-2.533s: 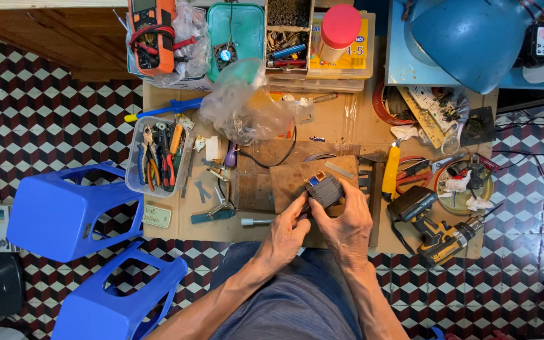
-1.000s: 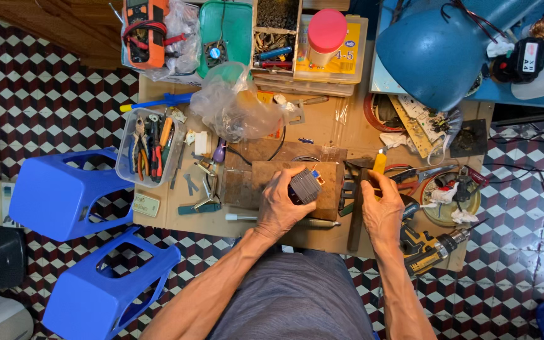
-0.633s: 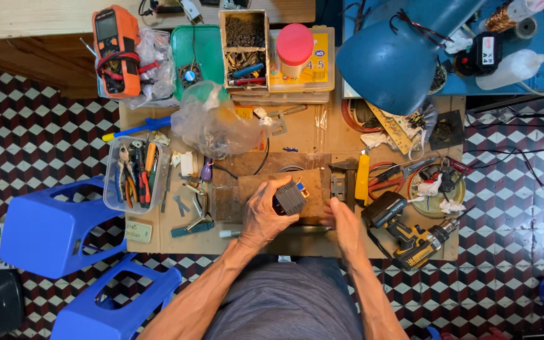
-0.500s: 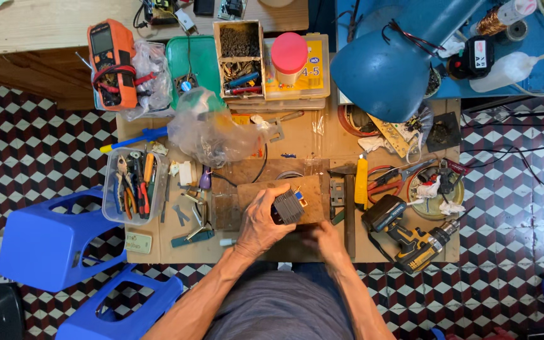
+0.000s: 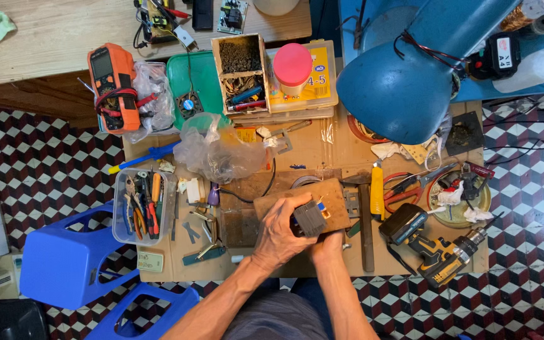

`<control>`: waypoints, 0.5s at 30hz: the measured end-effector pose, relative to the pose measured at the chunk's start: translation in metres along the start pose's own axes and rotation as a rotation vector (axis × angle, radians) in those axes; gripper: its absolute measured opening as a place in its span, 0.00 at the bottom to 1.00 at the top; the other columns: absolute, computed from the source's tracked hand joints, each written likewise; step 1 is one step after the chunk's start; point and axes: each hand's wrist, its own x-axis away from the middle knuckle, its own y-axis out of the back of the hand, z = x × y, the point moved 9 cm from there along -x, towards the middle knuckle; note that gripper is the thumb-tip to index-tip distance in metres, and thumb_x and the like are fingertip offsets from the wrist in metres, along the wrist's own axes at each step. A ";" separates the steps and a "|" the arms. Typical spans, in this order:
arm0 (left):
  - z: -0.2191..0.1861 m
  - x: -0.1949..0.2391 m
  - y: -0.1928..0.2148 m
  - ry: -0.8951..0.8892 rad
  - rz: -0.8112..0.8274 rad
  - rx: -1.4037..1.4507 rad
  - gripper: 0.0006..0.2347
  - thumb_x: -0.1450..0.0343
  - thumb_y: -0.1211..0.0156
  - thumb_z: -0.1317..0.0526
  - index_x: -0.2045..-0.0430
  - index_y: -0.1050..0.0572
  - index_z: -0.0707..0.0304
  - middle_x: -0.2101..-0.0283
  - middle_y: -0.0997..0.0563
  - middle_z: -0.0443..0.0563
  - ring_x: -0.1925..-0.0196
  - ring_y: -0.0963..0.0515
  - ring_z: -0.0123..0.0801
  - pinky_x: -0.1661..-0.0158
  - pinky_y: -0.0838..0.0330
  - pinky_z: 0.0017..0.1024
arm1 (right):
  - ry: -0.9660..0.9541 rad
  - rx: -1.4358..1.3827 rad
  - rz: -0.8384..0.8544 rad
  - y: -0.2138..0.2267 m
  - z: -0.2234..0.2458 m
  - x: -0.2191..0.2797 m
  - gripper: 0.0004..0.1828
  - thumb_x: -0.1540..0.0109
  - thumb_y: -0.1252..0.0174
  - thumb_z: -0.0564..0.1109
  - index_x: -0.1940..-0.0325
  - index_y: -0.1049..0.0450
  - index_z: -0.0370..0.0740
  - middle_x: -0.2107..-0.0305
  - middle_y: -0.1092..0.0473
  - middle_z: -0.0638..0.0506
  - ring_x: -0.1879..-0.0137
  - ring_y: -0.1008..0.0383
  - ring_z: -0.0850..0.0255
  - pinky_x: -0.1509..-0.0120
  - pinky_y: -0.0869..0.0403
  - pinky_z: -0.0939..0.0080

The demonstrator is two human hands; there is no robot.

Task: The person uses a yellow utility knife to scrape and clean the surface of a small stacked metal component held in the left hand. The person then sets the knife down and briefly handles a small cylindrical object from a nearby shelf.

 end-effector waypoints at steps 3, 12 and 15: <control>-0.003 -0.012 -0.009 -0.034 -0.026 0.007 0.30 0.44 0.23 0.61 0.46 0.28 0.62 0.50 0.20 0.59 0.47 0.20 0.49 0.45 0.24 0.38 | 0.025 0.031 0.078 -0.010 0.017 -0.007 0.30 0.32 0.58 0.66 0.37 0.30 0.47 0.44 0.28 0.51 0.39 0.27 0.54 0.35 0.28 0.48; -0.005 -0.026 -0.022 -0.056 -0.008 -0.005 0.29 0.43 0.24 0.60 0.47 0.28 0.59 0.50 0.20 0.57 0.46 0.19 0.49 0.45 0.24 0.38 | 0.087 0.351 0.032 0.028 0.048 0.004 0.27 0.30 0.56 0.61 0.37 0.34 0.37 0.47 0.29 0.44 0.42 0.26 0.53 0.39 0.25 0.46; -0.008 -0.025 -0.020 -0.078 -0.016 -0.002 0.29 0.42 0.23 0.60 0.45 0.29 0.59 0.49 0.21 0.56 0.45 0.20 0.48 0.45 0.24 0.38 | 0.436 0.744 -0.197 0.037 0.103 0.055 0.25 0.31 0.52 0.54 0.35 0.33 0.36 0.48 0.27 0.44 0.48 0.24 0.56 0.43 0.25 0.56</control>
